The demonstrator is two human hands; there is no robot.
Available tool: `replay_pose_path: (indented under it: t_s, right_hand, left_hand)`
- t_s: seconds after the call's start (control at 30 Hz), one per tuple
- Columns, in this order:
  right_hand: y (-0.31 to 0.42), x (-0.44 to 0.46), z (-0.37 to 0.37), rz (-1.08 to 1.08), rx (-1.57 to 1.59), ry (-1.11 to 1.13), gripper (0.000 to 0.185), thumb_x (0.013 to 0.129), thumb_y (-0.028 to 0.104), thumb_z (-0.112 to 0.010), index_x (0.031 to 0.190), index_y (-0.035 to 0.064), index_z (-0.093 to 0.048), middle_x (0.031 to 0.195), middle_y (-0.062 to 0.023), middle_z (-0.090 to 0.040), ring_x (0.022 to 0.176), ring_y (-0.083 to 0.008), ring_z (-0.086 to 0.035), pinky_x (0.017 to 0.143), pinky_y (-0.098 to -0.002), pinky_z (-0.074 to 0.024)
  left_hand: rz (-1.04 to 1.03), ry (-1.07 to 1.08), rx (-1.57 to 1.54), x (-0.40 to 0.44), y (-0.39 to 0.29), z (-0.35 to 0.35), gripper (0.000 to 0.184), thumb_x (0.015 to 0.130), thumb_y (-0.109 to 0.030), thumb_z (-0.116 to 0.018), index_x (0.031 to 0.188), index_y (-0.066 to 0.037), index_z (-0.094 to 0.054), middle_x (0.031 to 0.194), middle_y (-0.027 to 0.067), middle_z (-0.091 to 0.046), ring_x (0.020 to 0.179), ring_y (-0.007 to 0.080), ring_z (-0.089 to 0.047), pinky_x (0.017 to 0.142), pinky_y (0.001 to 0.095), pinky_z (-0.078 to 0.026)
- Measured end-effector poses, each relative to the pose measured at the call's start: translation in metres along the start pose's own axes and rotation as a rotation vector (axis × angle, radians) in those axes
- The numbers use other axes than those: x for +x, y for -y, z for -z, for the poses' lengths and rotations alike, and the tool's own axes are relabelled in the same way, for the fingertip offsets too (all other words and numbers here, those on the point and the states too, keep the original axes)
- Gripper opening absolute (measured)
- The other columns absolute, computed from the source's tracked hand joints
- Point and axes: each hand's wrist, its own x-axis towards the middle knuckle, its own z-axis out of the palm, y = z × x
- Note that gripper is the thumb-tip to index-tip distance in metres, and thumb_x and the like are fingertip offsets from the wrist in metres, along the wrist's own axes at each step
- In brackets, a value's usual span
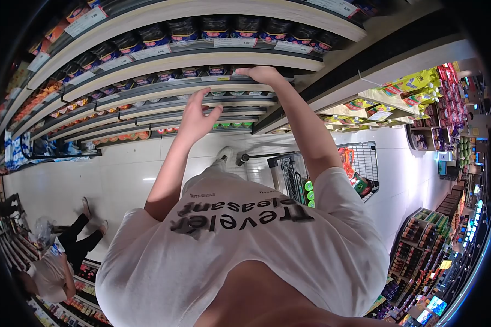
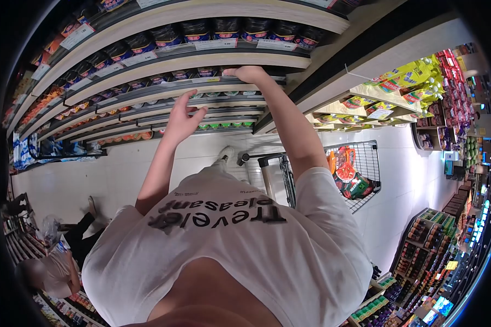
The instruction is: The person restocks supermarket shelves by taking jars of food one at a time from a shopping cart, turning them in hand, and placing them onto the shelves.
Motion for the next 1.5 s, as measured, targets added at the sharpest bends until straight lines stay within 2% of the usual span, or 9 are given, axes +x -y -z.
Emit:
replay_pose_path:
  t_s: [0.3,0.37,0.5,0.6,0.67,0.87,1.1,1.33,1.5]
  right_hand:
    - [-0.023,0.009,-0.018,0.067,-0.039,-0.081,0.057,0.090,0.041,-0.079,0.133,0.0068,-0.065,0.130,-0.0135,-0.069,0.119,-0.0288,-0.063,0.103,-0.0377,-0.0476]
    - [-0.026,0.008,-0.024,0.200,-0.030,-0.207,0.057,0.088,0.037,-0.082,0.131,0.0039,-0.064,0.123,-0.0159,-0.070,0.113,-0.0277,-0.064,0.098,-0.0385,-0.0500]
    - [-0.021,-0.022,-0.022,0.221,-0.030,-0.268,0.062,0.086,0.032,-0.083,0.134,0.0017,-0.059,0.121,-0.0201,-0.068,0.109,-0.0297,-0.064,0.093,-0.0404,-0.0525]
    - [-0.035,-0.063,-0.030,0.290,0.013,-0.598,0.067,0.086,0.022,-0.079,0.143,0.0035,-0.050,0.126,-0.0217,-0.059,0.105,-0.0319,-0.062,0.085,-0.0392,-0.0566]
    - [-0.044,-0.108,-0.034,0.282,0.116,-0.697,0.064,0.087,0.019,-0.078,0.143,0.0043,-0.052,0.126,-0.0180,-0.058,0.106,-0.0258,-0.062,0.084,-0.0361,-0.0565]
    - [-0.129,-0.272,-0.070,-0.215,0.409,-0.886,0.035,0.089,0.015,-0.075,0.120,0.0003,-0.068,0.104,-0.0109,-0.069,0.091,-0.0174,-0.066,0.073,-0.0307,-0.0553]
    - [-0.266,-0.454,-0.140,-0.835,0.139,-0.822,0.025,0.087,0.016,-0.073,0.102,-0.0043,-0.073,0.089,-0.0150,-0.076,0.081,-0.0209,-0.072,0.074,-0.0338,-0.0555]
    - [-0.302,-0.536,-0.202,-0.910,0.554,-0.604,0.032,0.091,0.025,-0.067,0.093,-0.0065,-0.073,0.073,-0.0042,-0.064,0.065,-0.0133,-0.056,0.059,-0.0325,-0.0422]
    - [-0.251,-0.521,-0.182,-0.935,0.616,-0.551,0.040,0.092,0.028,-0.065,0.105,-0.0097,-0.072,0.092,-0.0109,-0.072,0.087,-0.0174,-0.063,0.079,-0.0341,-0.0484]
  left_hand:
    - [0.000,0.053,-0.008,-0.003,0.006,-0.010,0.062,0.089,-0.024,-0.076,0.141,0.001,-0.053,0.138,0.0224,-0.056,0.115,0.0325,-0.066,0.091,0.0375,-0.058]
    - [-0.019,0.060,0.026,-0.004,0.011,-0.013,0.064,0.092,-0.026,-0.076,0.146,-0.004,-0.051,0.141,0.0197,-0.056,0.108,0.0301,-0.071,0.077,0.0357,-0.058]
    - [0.008,0.069,-0.015,-0.013,0.007,-0.021,0.063,0.092,-0.026,-0.076,0.146,-0.004,-0.051,0.139,0.0195,-0.057,0.109,0.0298,-0.071,0.077,0.0354,-0.058]
    - [-0.065,0.090,0.010,-0.021,0.001,-0.030,0.062,0.091,-0.026,-0.076,0.144,-0.004,-0.052,0.137,0.0182,-0.058,0.109,0.0283,-0.070,0.077,0.0342,-0.058]
    - [-0.059,0.149,-0.007,-0.030,-0.009,-0.039,0.057,0.089,-0.024,-0.076,0.137,-0.001,-0.057,0.136,0.0216,-0.058,0.108,0.0314,-0.068,0.089,0.0370,-0.058]
    - [-0.084,0.333,0.002,-0.059,-0.023,-0.088,0.042,0.090,-0.023,-0.073,0.125,-0.002,-0.064,0.121,0.0200,-0.069,0.107,0.0360,-0.069,0.092,0.0421,-0.056]
    - [-0.536,0.587,0.197,-0.098,-0.022,-0.173,0.027,0.090,-0.025,-0.069,0.109,-0.005,-0.070,0.110,0.0126,-0.069,0.108,0.0345,-0.064,0.096,0.0457,-0.051]
    - [-0.700,0.678,0.307,-0.151,0.004,-0.259,0.033,0.092,-0.038,-0.066,0.108,-0.010,-0.072,0.118,0.0050,-0.068,0.121,0.0267,-0.058,0.101,0.0473,-0.045]
    - [-0.625,0.810,0.712,-0.164,-0.009,-0.259,0.029,0.082,-0.040,-0.068,0.098,-0.017,-0.076,0.130,-0.0017,-0.064,0.103,0.0240,-0.068,0.092,0.0438,-0.043]
